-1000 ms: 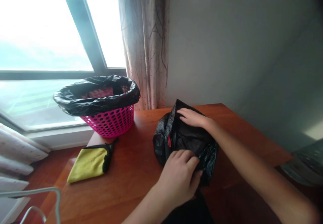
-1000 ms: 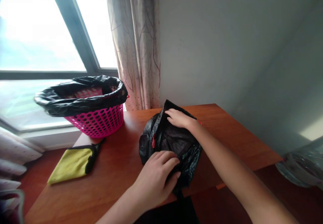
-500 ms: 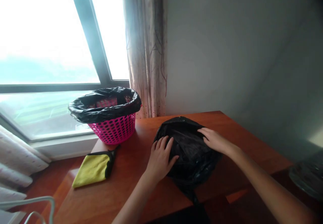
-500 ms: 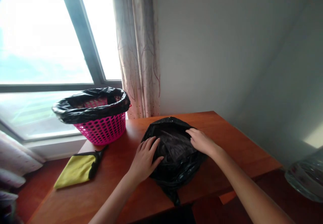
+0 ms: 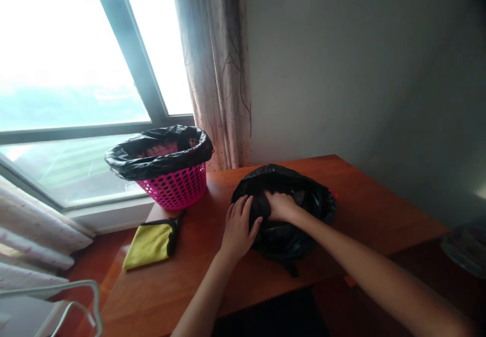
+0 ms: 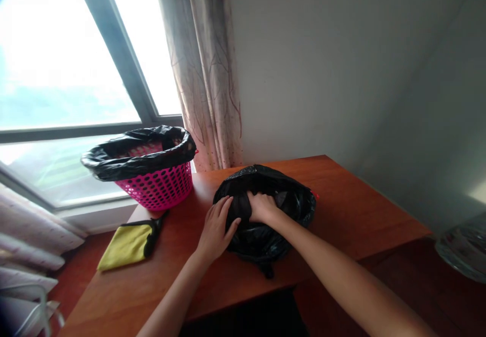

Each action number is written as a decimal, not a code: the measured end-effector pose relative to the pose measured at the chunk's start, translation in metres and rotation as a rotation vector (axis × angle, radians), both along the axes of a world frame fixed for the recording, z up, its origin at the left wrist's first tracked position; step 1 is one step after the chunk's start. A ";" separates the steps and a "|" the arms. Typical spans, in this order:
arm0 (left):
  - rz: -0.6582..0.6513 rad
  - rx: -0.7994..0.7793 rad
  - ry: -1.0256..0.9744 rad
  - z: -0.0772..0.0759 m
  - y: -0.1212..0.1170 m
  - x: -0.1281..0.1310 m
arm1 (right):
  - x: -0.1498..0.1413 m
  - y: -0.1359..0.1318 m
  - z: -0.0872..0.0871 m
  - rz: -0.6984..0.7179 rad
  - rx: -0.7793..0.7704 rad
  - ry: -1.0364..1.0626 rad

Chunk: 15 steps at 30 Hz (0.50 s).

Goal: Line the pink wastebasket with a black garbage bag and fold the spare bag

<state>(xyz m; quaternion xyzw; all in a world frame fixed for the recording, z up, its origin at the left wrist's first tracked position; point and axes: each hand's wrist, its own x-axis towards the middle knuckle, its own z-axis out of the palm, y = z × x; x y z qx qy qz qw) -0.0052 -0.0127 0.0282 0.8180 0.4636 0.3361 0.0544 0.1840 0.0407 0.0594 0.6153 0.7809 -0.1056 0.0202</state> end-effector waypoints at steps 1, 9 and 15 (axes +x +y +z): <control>0.007 -0.003 -0.011 -0.001 0.001 -0.001 | 0.001 0.001 0.001 -0.009 0.011 0.005; 0.048 -0.030 -0.178 -0.005 0.010 -0.009 | 0.026 -0.001 0.024 -0.004 0.098 0.110; 0.046 -0.041 -0.258 0.006 0.021 -0.010 | 0.066 -0.007 0.036 0.074 0.268 0.705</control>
